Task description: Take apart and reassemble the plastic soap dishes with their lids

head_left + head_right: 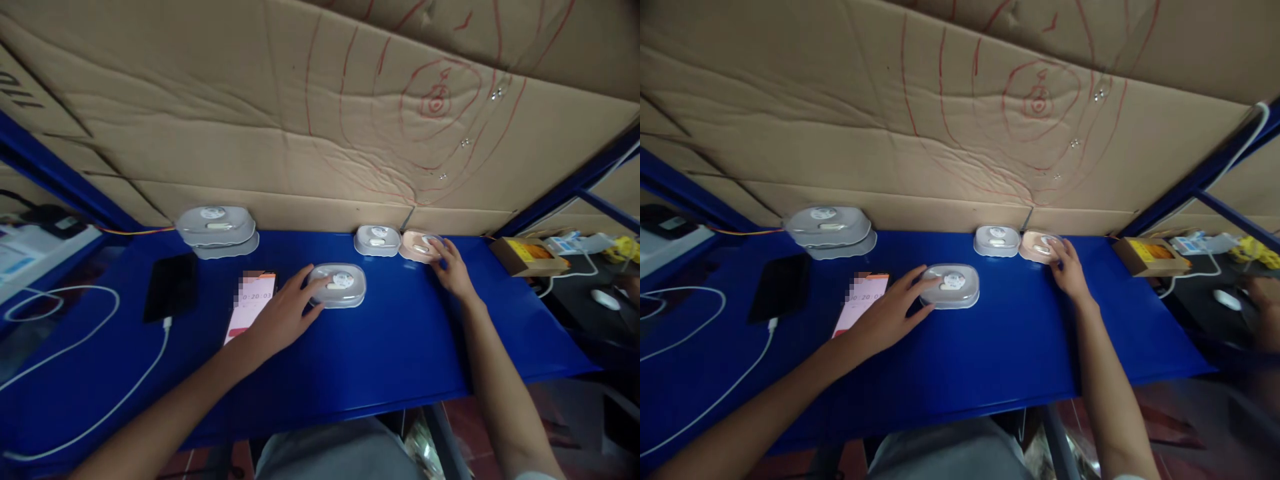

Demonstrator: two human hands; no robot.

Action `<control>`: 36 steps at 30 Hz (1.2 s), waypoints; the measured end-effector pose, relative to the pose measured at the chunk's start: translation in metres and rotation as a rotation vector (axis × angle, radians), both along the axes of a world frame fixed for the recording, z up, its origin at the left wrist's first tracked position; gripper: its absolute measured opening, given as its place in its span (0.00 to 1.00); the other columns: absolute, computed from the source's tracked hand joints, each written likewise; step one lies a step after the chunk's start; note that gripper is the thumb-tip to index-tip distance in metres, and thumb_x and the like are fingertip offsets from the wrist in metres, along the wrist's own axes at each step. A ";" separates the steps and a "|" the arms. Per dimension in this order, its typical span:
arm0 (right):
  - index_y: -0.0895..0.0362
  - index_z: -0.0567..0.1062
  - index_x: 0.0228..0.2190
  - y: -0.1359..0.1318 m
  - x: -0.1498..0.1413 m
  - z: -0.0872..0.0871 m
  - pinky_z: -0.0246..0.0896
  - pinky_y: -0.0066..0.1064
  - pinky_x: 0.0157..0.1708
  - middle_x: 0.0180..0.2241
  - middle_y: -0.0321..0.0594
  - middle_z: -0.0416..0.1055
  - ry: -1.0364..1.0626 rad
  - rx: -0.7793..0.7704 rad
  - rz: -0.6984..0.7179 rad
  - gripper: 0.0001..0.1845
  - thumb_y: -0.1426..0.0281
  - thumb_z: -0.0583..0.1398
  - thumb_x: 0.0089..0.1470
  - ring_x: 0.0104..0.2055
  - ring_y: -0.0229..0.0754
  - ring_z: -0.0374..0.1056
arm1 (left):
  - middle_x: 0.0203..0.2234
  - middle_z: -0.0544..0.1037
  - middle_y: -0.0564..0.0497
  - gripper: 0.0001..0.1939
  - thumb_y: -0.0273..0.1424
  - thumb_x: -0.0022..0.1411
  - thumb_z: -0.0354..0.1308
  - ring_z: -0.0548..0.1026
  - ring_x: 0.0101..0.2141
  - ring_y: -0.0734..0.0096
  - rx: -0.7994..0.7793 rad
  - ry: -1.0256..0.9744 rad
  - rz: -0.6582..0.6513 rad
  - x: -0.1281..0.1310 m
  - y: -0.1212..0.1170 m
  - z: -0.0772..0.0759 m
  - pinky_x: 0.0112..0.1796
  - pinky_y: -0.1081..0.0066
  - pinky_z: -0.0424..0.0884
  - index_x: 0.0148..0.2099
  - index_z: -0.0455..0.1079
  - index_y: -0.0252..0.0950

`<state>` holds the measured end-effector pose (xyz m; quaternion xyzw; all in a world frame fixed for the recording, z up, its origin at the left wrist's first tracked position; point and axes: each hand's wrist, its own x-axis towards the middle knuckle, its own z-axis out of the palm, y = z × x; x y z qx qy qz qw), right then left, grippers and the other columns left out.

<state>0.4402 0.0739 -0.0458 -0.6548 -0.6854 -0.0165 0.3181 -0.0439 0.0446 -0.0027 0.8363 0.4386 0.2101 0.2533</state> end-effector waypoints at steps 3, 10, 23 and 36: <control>0.53 0.68 0.67 0.003 -0.029 -0.003 0.57 0.59 0.70 0.71 0.52 0.61 -0.019 0.003 0.072 0.32 0.59 0.58 0.65 0.75 0.59 0.55 | 0.71 0.60 0.42 0.26 0.37 0.72 0.59 0.66 0.67 0.43 -0.031 -0.059 -0.067 -0.003 -0.006 0.000 0.64 0.46 0.67 0.70 0.66 0.51; 0.52 0.55 0.73 -0.015 -0.109 0.018 0.48 0.66 0.71 0.74 0.56 0.55 -0.052 0.060 0.169 0.36 0.56 0.57 0.71 0.77 0.60 0.49 | 0.70 0.59 0.43 0.29 0.36 0.67 0.66 0.70 0.64 0.43 -0.168 -0.179 -0.095 -0.003 -0.012 -0.007 0.64 0.48 0.67 0.68 0.68 0.51; 0.47 0.61 0.71 -0.058 -0.177 0.032 0.61 0.53 0.68 0.72 0.53 0.58 0.107 -0.222 0.827 0.38 0.50 0.63 0.66 0.73 0.59 0.59 | 0.68 0.65 0.40 0.46 0.30 0.56 0.76 0.64 0.68 0.41 -0.170 -0.206 -0.121 0.001 -0.027 -0.018 0.65 0.42 0.63 0.70 0.58 0.48; 0.47 0.64 0.69 -0.048 -0.172 0.022 0.49 0.64 0.71 0.74 0.51 0.54 -0.067 -0.131 0.493 0.28 0.58 0.57 0.72 0.77 0.61 0.48 | 0.69 0.66 0.40 0.53 0.36 0.57 0.74 0.62 0.69 0.40 -0.280 -0.099 -0.404 -0.013 -0.017 0.006 0.70 0.37 0.47 0.76 0.48 0.47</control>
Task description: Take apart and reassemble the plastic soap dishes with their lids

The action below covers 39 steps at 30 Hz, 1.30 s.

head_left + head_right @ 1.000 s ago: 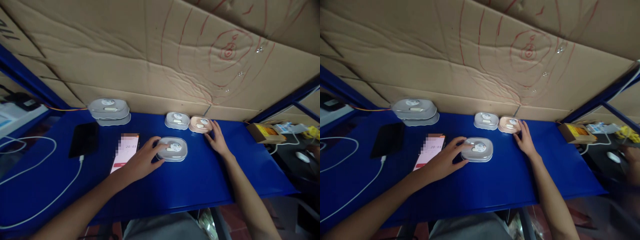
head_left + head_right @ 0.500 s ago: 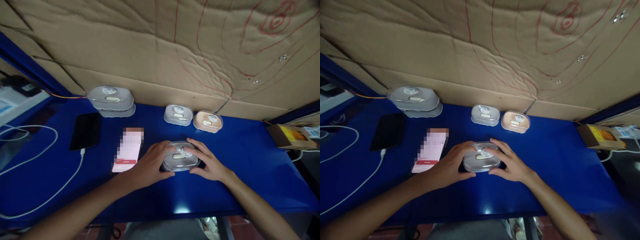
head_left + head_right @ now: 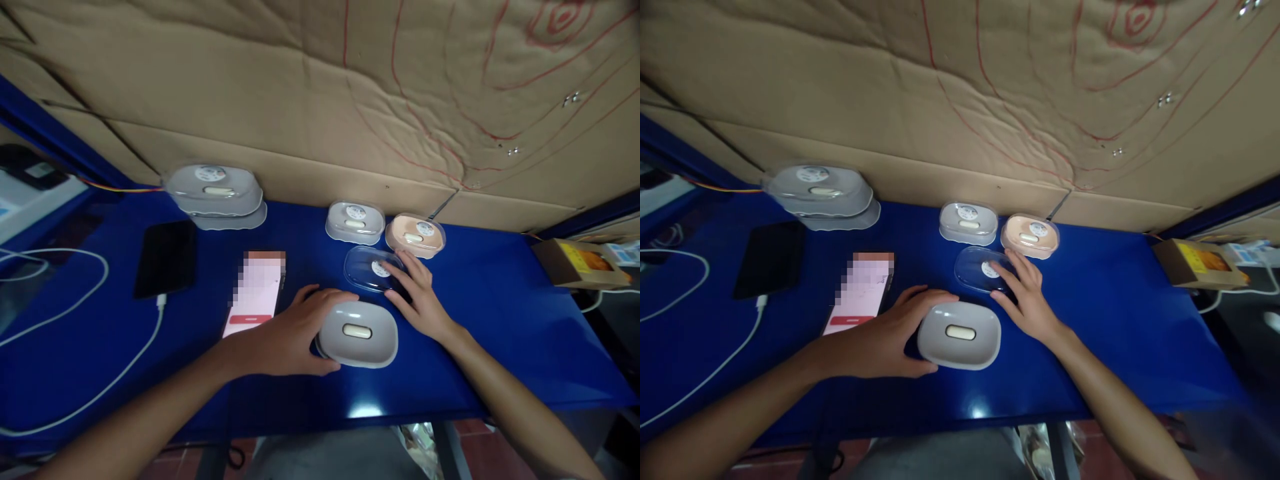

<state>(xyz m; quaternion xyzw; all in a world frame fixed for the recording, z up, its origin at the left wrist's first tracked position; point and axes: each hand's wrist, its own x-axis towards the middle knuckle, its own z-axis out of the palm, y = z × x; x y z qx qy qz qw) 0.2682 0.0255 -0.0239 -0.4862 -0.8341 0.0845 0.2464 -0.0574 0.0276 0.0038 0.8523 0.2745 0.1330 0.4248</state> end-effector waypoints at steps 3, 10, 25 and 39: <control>0.47 0.73 0.61 -0.009 -0.003 0.013 0.52 0.60 0.69 0.68 0.49 0.63 0.057 0.053 0.179 0.22 0.54 0.53 0.74 0.73 0.59 0.55 | 0.67 0.67 0.38 0.50 0.41 0.59 0.73 0.64 0.67 0.40 -0.050 -0.013 0.108 0.002 0.000 0.004 0.66 0.42 0.60 0.75 0.50 0.44; 0.54 0.77 0.53 -0.021 -0.024 0.022 0.60 0.51 0.63 0.58 0.51 0.72 0.017 -0.048 0.415 0.26 0.49 0.64 0.65 0.67 0.57 0.64 | 0.66 0.68 0.37 0.46 0.52 0.63 0.68 0.66 0.64 0.41 -0.035 -0.022 0.224 0.007 0.000 -0.002 0.61 0.47 0.66 0.74 0.53 0.43; 0.55 0.75 0.50 -0.016 -0.010 0.026 0.61 0.49 0.60 0.53 0.50 0.73 -0.052 -0.055 0.316 0.22 0.53 0.67 0.63 0.63 0.57 0.67 | 0.67 0.66 0.36 0.36 0.38 0.49 0.75 0.63 0.66 0.32 0.046 0.469 0.190 0.006 -0.020 0.018 0.62 0.37 0.55 0.59 0.70 0.38; 0.57 0.75 0.49 -0.017 -0.009 0.031 0.63 0.47 0.57 0.49 0.49 0.76 0.011 -0.003 0.337 0.19 0.54 0.61 0.69 0.58 0.53 0.72 | 0.41 0.77 0.48 0.08 0.28 0.68 0.53 0.77 0.42 0.58 -0.075 0.178 0.228 -0.001 -0.008 0.004 0.43 0.62 0.70 0.45 0.73 0.41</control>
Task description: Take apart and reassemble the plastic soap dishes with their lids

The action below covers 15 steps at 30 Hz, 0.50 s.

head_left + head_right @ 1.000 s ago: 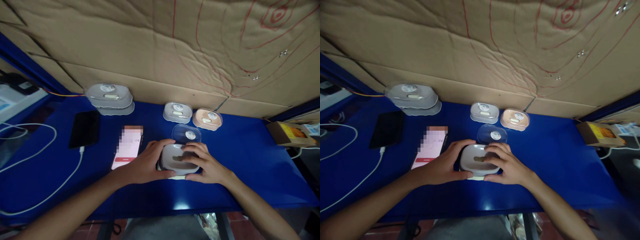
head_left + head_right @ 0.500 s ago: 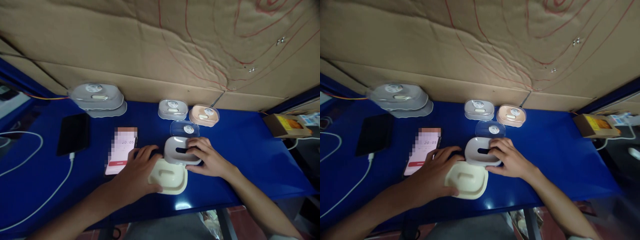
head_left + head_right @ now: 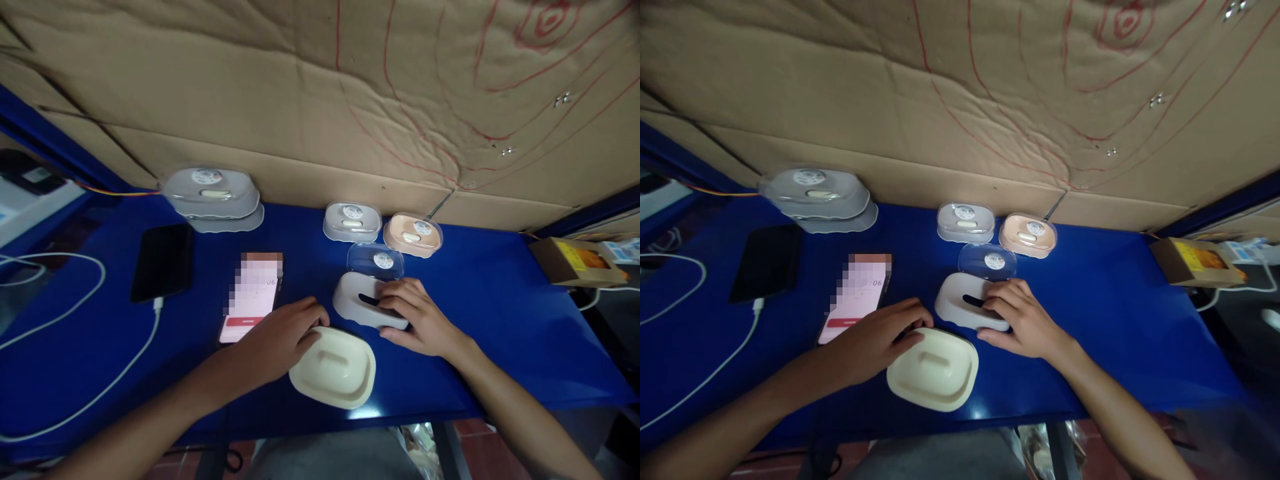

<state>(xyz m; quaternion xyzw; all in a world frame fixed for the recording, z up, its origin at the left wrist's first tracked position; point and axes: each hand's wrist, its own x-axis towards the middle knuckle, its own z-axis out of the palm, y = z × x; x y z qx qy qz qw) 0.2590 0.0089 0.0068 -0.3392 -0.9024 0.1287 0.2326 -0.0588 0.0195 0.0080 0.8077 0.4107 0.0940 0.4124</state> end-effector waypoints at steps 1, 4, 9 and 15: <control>0.57 0.75 0.49 -0.001 -0.001 0.001 0.63 0.46 0.57 0.49 0.49 0.77 0.018 0.017 0.010 0.20 0.53 0.60 0.70 0.57 0.52 0.73 | 0.42 0.77 0.48 0.09 0.29 0.70 0.52 0.77 0.42 0.59 0.024 -0.021 0.026 0.001 0.001 0.000 0.43 0.62 0.70 0.44 0.73 0.41; 0.57 0.74 0.50 -0.004 -0.004 0.002 0.62 0.46 0.57 0.48 0.50 0.77 0.042 0.084 0.034 0.22 0.51 0.59 0.70 0.57 0.52 0.73 | 0.43 0.75 0.47 0.09 0.33 0.73 0.50 0.77 0.39 0.60 0.091 -0.085 0.152 0.003 0.007 0.000 0.42 0.61 0.72 0.46 0.73 0.40; 0.57 0.73 0.53 -0.011 -0.011 0.003 0.58 0.47 0.60 0.49 0.50 0.78 -0.030 0.228 -0.004 0.24 0.52 0.63 0.67 0.57 0.54 0.74 | 0.43 0.76 0.45 0.09 0.35 0.74 0.52 0.76 0.44 0.56 0.107 -0.172 0.262 0.006 0.015 0.003 0.48 0.57 0.71 0.48 0.71 0.40; 0.57 0.75 0.54 -0.016 -0.021 0.002 0.55 0.47 0.60 0.47 0.47 0.81 -0.047 0.298 -0.017 0.24 0.52 0.63 0.67 0.55 0.53 0.76 | 0.42 0.77 0.50 0.14 0.44 0.72 0.59 0.75 0.40 0.63 -0.330 -0.494 0.508 0.010 0.014 0.004 0.39 0.66 0.71 0.52 0.70 0.41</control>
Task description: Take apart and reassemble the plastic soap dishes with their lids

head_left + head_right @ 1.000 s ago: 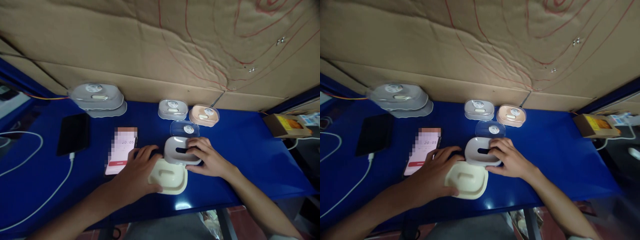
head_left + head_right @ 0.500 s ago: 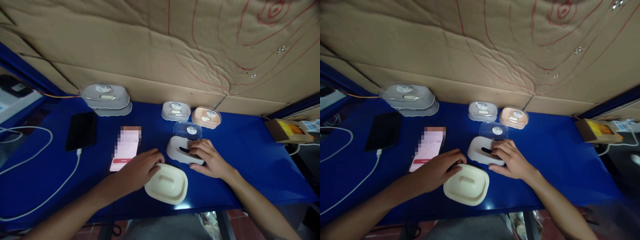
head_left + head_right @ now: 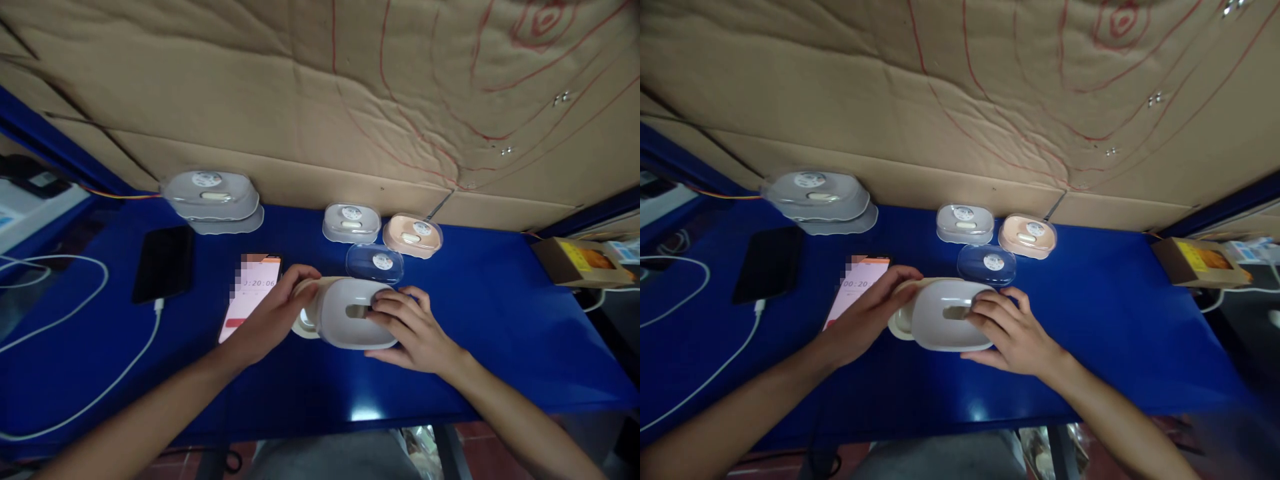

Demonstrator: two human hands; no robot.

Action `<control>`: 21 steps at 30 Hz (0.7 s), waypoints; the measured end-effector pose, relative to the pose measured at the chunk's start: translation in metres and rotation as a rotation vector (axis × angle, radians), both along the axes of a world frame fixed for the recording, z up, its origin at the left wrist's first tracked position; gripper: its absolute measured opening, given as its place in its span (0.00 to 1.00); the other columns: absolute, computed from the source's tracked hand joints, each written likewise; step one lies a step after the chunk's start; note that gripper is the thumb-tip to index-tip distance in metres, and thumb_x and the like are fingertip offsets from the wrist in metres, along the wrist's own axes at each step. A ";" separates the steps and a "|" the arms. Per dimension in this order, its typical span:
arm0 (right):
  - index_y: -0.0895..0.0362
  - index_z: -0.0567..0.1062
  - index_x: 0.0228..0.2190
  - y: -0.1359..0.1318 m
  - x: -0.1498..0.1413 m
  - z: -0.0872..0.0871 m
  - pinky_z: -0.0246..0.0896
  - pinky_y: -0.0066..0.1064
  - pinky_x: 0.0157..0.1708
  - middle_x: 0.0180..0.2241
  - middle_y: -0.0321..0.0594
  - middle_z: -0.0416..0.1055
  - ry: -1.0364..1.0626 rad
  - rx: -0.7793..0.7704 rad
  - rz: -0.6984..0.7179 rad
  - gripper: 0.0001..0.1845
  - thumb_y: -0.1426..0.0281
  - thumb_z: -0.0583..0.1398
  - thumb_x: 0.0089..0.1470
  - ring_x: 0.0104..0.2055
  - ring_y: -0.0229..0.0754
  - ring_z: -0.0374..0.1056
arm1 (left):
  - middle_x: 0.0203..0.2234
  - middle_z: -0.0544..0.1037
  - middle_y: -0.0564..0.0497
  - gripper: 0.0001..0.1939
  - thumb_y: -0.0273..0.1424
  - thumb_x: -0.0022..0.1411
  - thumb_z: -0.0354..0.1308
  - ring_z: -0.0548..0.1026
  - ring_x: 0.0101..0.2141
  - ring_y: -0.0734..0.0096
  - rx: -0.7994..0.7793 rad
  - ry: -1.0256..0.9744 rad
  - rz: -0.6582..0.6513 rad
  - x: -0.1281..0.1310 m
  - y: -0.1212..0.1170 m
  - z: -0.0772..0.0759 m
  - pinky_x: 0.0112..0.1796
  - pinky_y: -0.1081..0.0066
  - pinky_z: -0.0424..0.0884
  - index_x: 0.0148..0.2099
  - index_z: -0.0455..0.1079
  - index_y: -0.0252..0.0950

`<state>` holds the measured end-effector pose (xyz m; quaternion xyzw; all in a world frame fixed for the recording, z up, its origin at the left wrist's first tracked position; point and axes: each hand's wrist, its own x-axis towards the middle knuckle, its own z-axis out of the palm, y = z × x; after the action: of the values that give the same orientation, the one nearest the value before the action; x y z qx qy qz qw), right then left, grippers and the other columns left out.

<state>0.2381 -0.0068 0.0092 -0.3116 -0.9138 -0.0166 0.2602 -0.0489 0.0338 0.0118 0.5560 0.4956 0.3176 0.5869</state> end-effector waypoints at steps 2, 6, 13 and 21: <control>0.56 0.75 0.55 0.000 -0.003 -0.001 0.54 0.46 0.60 0.46 0.46 0.82 0.003 0.012 -0.009 0.25 0.51 0.62 0.69 0.55 0.52 0.76 | 0.42 0.79 0.51 0.17 0.45 0.70 0.63 0.75 0.38 0.66 -0.258 -0.226 0.075 0.004 -0.002 -0.002 0.35 0.70 0.71 0.55 0.71 0.43; 0.59 0.74 0.58 0.000 -0.007 -0.006 0.54 0.46 0.62 0.48 0.48 0.82 -0.016 0.020 0.009 0.27 0.52 0.60 0.70 0.56 0.51 0.74 | 0.47 0.81 0.49 0.18 0.43 0.68 0.66 0.78 0.42 0.65 -0.502 -0.512 0.147 0.012 -0.007 -0.005 0.38 0.71 0.75 0.55 0.76 0.42; 0.58 0.71 0.62 0.000 -0.007 -0.014 0.50 0.50 0.68 0.55 0.51 0.79 -0.039 -0.022 0.043 0.22 0.63 0.59 0.72 0.65 0.53 0.68 | 0.52 0.83 0.46 0.21 0.47 0.70 0.64 0.78 0.53 0.54 -0.445 -0.640 -0.012 0.020 -0.011 0.000 0.49 0.65 0.75 0.56 0.80 0.39; 0.56 0.71 0.61 0.000 -0.009 -0.012 0.55 0.48 0.64 0.56 0.49 0.79 -0.034 -0.037 -0.008 0.22 0.60 0.59 0.72 0.62 0.52 0.72 | 0.51 0.84 0.44 0.23 0.46 0.67 0.68 0.78 0.54 0.54 -0.497 -0.700 0.045 0.022 -0.021 -0.001 0.53 0.62 0.74 0.57 0.79 0.37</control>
<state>0.2288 -0.0068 -0.0032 -0.3194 -0.9171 -0.0062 0.2386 -0.0266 0.0132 0.0109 0.2455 0.3399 0.3708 0.8287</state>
